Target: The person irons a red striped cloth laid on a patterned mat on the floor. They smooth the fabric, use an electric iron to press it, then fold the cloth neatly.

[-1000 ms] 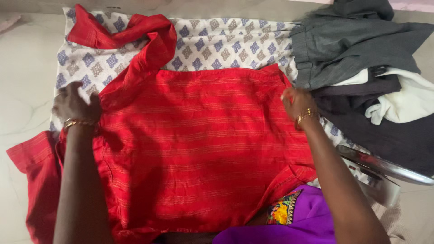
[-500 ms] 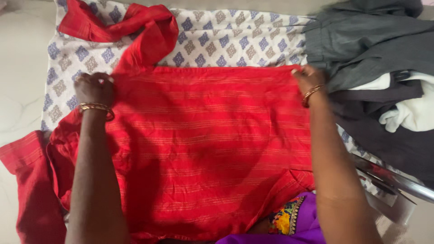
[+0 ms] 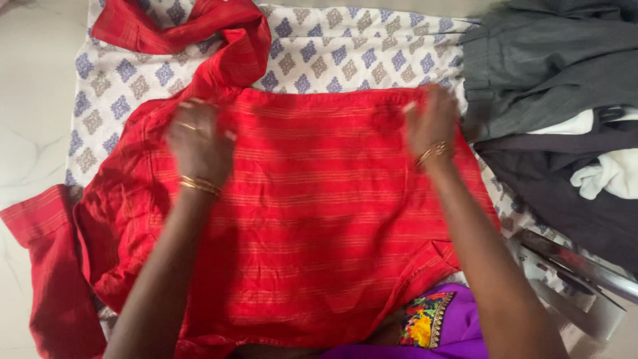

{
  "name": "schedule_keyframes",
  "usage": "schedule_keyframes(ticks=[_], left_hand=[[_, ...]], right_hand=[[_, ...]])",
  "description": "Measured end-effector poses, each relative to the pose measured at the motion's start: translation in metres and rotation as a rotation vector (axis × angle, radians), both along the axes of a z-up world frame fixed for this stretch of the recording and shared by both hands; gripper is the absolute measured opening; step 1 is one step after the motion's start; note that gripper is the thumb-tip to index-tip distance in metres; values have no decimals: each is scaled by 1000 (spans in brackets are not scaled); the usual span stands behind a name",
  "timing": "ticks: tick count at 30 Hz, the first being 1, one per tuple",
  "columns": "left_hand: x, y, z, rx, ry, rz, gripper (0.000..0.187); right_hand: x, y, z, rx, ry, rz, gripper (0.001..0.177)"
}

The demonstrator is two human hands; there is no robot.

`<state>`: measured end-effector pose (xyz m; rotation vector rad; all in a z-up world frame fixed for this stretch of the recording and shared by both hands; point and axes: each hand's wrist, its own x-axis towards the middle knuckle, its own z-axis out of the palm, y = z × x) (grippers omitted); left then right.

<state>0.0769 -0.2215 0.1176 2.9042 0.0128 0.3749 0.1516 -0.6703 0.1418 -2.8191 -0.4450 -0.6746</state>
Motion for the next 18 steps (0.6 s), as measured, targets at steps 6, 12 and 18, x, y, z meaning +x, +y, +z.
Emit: schedule_keyframes(ticks=[6, 12, 18], left_hand=[[-44, -49, -36, 14, 339, -173, 87], [-41, 18, -66, -48, 341, 35, 87], [-48, 42, -61, -117, 314, 128, 88]], right_hand=[[-93, 86, -41, -296, 364, 326, 82], [-33, 0, -77, -379, 578, -23, 88], [-20, -59, -76, -131, 510, -115, 83]])
